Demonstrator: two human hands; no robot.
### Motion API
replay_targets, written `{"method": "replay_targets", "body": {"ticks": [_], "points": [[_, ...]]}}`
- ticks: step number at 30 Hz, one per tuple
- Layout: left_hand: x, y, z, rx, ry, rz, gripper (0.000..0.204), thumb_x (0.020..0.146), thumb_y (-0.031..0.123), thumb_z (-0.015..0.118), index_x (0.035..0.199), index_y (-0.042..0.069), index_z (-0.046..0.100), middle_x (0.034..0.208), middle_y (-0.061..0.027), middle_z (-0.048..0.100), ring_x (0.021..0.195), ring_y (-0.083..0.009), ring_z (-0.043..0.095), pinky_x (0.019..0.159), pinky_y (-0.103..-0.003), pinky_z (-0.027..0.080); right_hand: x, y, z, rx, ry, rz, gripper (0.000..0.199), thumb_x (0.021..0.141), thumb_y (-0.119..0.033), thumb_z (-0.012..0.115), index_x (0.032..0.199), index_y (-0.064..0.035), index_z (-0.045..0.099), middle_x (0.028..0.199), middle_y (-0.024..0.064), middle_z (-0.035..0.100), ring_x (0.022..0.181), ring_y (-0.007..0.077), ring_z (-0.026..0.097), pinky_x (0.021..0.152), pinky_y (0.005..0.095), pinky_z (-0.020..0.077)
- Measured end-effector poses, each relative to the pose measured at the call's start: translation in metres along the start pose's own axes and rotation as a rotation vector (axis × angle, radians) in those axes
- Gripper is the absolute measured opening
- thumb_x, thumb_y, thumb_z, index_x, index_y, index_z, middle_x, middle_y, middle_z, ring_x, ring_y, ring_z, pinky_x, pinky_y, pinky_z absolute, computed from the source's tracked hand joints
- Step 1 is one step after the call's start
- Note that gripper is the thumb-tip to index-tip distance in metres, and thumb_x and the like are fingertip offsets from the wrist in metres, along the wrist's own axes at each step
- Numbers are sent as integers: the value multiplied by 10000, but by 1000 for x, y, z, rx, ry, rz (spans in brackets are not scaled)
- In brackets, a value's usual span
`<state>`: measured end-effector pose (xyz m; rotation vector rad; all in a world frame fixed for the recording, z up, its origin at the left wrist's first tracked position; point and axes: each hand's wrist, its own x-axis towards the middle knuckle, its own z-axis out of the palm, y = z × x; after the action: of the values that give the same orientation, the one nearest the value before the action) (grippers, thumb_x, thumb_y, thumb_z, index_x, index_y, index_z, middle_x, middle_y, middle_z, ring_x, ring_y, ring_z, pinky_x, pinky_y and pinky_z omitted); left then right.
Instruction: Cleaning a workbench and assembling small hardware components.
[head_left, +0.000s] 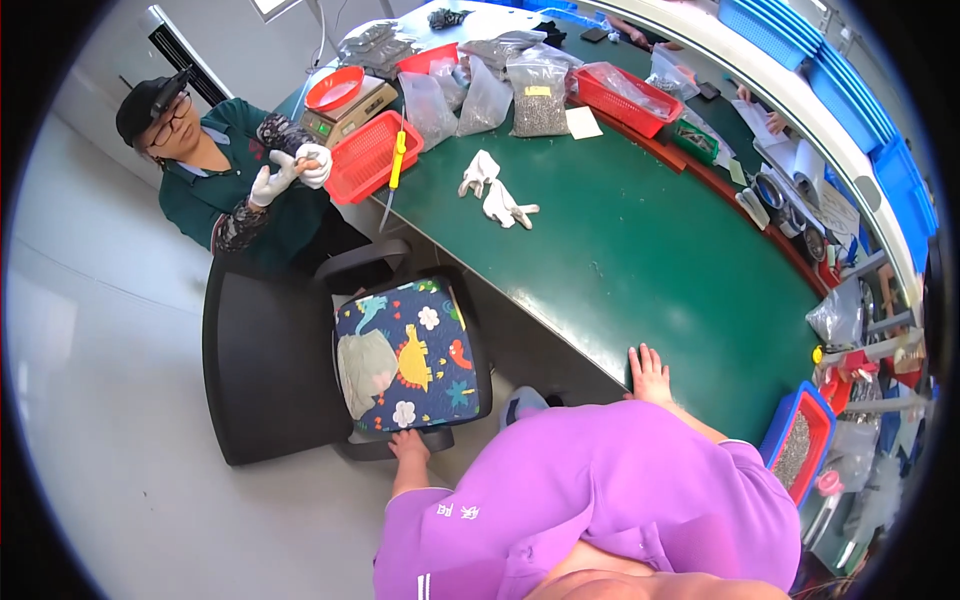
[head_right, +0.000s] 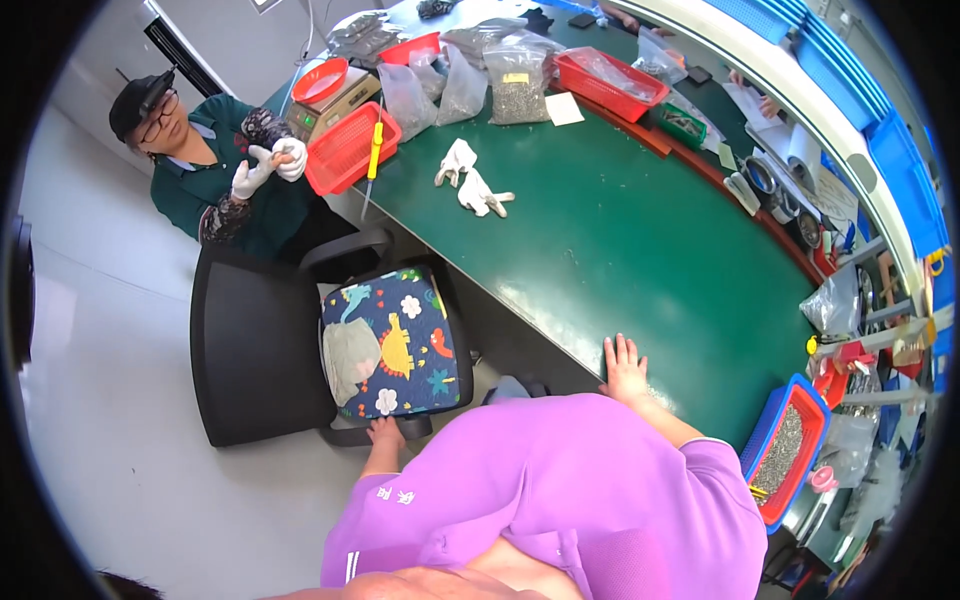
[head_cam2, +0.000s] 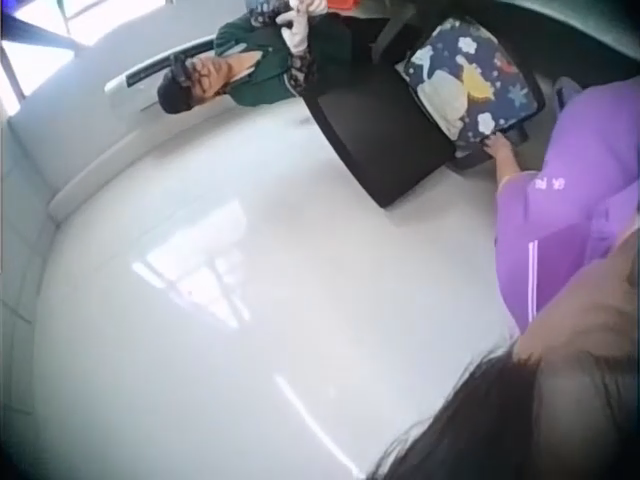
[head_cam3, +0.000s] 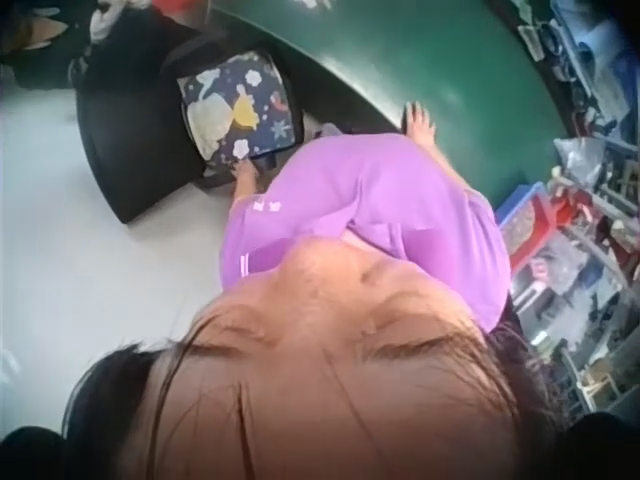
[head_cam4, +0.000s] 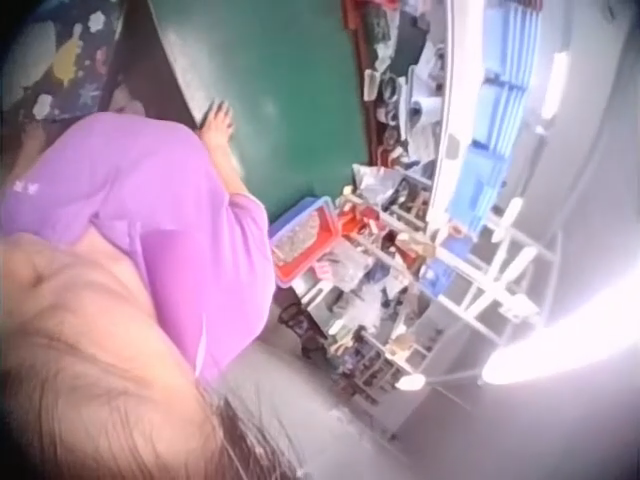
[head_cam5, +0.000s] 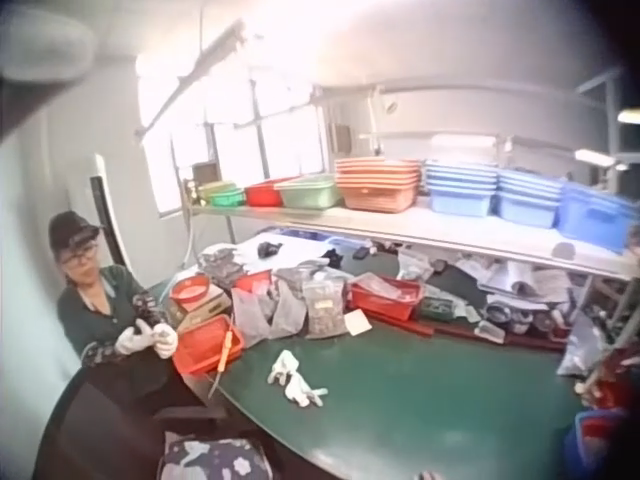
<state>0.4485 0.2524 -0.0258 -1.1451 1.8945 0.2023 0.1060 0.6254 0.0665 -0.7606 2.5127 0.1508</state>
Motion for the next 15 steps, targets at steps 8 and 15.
{"method": "replay_targets", "body": {"ticks": [8,15], "points": [[31,36,-52,-535,243,287,522,673,294,705,1105,28,581,1044,-154,605,969,-295,596,837,-368,481,-1,13,5,-27,64,-94,974,632,-337,782,1401,-92,237,1441,153,228,1306,346,268,968,520,370],[-43,61,-230,-1909,246,704,415,887,232,601,1242,55,477,1153,-82,570,959,-170,593,811,-291,482,10,-26,-81,381,147,-308,565,723,-226,673,1218,-28,487,1219,188,495,1104,358,490,928,407,430]]}}
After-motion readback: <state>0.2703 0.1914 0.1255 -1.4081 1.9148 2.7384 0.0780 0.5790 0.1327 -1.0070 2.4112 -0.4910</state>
